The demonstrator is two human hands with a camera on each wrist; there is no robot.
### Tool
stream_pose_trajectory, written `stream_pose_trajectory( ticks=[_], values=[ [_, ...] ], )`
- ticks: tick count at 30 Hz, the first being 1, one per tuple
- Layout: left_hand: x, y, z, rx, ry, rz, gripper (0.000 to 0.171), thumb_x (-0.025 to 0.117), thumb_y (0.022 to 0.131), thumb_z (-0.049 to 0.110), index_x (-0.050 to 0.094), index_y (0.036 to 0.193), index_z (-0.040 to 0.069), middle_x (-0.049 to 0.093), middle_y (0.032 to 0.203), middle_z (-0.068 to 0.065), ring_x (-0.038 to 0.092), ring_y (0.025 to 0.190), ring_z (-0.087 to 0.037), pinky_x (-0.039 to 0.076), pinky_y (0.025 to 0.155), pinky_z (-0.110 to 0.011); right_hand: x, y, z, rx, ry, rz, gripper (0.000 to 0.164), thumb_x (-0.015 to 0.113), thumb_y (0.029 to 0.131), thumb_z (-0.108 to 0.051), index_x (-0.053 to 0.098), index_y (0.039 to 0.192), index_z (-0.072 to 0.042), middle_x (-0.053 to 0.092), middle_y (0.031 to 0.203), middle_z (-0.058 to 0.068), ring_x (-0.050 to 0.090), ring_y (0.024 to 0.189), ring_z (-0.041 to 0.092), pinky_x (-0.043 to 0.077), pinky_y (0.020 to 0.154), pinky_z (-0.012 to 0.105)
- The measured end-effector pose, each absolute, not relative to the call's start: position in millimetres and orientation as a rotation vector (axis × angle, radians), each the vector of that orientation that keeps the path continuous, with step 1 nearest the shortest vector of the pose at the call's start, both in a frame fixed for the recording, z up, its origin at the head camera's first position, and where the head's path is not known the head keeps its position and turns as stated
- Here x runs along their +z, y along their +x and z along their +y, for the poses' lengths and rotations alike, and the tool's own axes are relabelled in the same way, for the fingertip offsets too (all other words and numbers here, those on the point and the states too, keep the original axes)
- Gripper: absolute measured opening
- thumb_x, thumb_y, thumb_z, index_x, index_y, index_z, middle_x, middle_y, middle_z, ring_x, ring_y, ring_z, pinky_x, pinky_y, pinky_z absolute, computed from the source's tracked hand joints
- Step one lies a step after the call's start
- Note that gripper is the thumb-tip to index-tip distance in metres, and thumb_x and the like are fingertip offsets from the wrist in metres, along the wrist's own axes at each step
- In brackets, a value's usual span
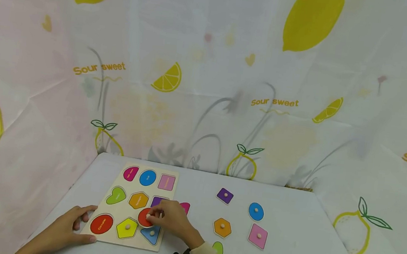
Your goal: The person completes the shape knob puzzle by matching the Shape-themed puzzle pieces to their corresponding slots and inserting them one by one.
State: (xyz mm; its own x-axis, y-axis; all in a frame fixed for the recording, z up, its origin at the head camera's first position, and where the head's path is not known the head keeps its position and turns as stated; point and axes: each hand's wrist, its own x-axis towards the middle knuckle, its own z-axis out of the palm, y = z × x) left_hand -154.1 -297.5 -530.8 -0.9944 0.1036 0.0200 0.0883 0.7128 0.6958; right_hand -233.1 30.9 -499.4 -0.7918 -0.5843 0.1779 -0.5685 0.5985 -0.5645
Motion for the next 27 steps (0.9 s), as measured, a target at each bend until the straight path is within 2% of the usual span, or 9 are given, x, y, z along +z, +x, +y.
stream_pose_trajectory(
  ticks=[12,27],
  values=[
    [-530.6,-156.5,-294.3,1.148,0.148,2.919,0.094,0.097,0.066,0.035,0.055,0.141,-0.002,0.046,0.099,-0.003,0.041,0.079,-0.009,0.036,0.065,-0.025,-496.1,-228.7,3.6,-0.876,-1.037,2.785,0.012,0.078,0.093,-0.033,0.079,0.089,-0.021,0.053,0.070,-0.017,0.046,0.066,-0.003,0.042,0.056,0.015],
    [-529.4,-157.2,-297.1,1.157,0.094,2.870,0.095,0.097,0.067,0.035,0.053,0.142,-0.002,0.045,0.099,-0.004,0.042,0.079,-0.012,0.037,0.065,-0.025,-496.5,-225.4,-31.8,-0.744,-1.135,2.836,0.013,0.076,0.094,-0.036,0.080,0.091,-0.024,0.055,0.068,-0.021,0.045,0.068,-0.006,0.038,0.060,0.011]
  ],
)
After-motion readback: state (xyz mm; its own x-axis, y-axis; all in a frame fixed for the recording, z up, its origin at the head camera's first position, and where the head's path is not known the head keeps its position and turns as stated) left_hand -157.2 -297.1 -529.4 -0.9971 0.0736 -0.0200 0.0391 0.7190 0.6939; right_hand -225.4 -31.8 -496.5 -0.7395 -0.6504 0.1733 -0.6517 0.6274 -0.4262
